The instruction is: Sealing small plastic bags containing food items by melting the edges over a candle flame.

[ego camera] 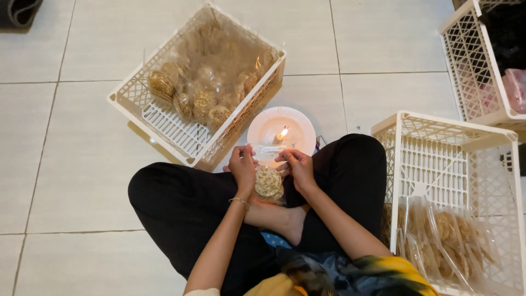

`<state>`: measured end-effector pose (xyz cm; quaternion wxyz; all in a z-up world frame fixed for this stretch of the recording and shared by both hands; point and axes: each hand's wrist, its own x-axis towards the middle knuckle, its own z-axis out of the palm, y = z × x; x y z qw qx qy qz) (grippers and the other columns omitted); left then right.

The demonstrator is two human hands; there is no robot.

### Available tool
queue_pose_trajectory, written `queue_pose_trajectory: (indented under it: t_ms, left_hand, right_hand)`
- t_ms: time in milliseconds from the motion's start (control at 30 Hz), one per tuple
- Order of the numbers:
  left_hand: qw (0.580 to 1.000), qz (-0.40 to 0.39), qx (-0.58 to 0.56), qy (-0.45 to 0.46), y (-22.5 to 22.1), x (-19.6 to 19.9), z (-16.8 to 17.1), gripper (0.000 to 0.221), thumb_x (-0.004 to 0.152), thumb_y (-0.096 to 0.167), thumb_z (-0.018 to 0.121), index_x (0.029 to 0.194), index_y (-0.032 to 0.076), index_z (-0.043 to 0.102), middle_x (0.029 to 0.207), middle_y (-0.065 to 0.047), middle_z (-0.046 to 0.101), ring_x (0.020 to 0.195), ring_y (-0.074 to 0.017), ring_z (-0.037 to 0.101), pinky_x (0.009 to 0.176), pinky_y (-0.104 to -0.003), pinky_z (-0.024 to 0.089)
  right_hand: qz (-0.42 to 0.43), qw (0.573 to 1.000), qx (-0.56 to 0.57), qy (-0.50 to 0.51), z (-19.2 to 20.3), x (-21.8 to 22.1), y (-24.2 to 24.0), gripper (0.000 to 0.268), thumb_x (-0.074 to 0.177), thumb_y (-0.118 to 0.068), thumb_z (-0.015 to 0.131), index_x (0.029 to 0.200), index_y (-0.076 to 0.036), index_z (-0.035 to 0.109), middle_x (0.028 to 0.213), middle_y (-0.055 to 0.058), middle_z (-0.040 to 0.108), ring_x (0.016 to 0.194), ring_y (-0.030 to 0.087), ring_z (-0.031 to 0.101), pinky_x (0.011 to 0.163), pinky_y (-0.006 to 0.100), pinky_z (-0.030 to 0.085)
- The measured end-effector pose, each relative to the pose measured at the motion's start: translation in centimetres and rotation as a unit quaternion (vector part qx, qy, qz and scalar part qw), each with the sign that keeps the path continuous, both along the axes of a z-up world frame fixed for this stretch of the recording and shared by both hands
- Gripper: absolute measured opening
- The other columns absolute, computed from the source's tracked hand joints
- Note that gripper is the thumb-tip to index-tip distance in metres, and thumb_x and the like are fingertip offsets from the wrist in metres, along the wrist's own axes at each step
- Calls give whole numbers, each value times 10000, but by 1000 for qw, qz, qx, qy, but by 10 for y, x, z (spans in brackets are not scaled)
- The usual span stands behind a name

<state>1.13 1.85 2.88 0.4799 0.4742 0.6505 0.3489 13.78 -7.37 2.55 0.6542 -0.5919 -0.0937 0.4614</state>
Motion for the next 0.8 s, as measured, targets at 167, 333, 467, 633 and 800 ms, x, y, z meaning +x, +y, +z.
queue_pose_trajectory:
  t_ms: [167, 333, 467, 633, 800]
  left_hand:
    - [1000, 16, 5, -12, 5, -2, -12, 182, 936, 296, 644, 815, 169, 691, 712, 20, 724, 574, -128, 715, 430, -148, 512]
    - [999, 36, 21, -26, 4, -8, -16, 166, 925, 237, 668, 807, 121, 689, 718, -25, 725, 568, -160, 708, 376, -208, 531]
    - [999, 30, 17, -7, 21, 2, -23, 210, 932, 325, 660, 771, 189, 665, 711, 45, 719, 565, -113, 707, 418, -156, 526]
    - [999, 24, 12, -17, 16, -4, 1, 227, 950, 302, 655, 799, 133, 661, 757, -26, 731, 631, -187, 733, 501, -252, 571]
    - [1000, 28, -8, 3, 16, -4, 1, 208, 930, 293, 666, 781, 148, 665, 702, 8, 695, 525, -153, 663, 546, -252, 509]
  right_hand:
    - [9, 1000, -18, -20, 3, -2, 9, 182, 1007, -156, 646, 974, 13, 705, 850, 237, 744, 565, 285, 742, 393, 300, 580]
    - [23, 998, -32, -57, 0, -3, 13, 189, 1004, -156, 659, 967, 21, 714, 837, 260, 733, 559, 306, 736, 381, 315, 578]
    - [25, 996, -42, -75, 9, 2, 27, 179, 987, -135, 667, 941, 29, 724, 793, 234, 734, 572, 270, 733, 435, 317, 605]
    - [24, 994, -43, -94, 1, -2, 26, 188, 984, -130, 673, 922, 37, 733, 775, 225, 740, 619, 261, 742, 523, 336, 635]
    - [16, 997, -45, -63, -6, -6, 24, 192, 989, -137, 665, 926, 32, 730, 759, 231, 737, 633, 280, 751, 559, 368, 649]
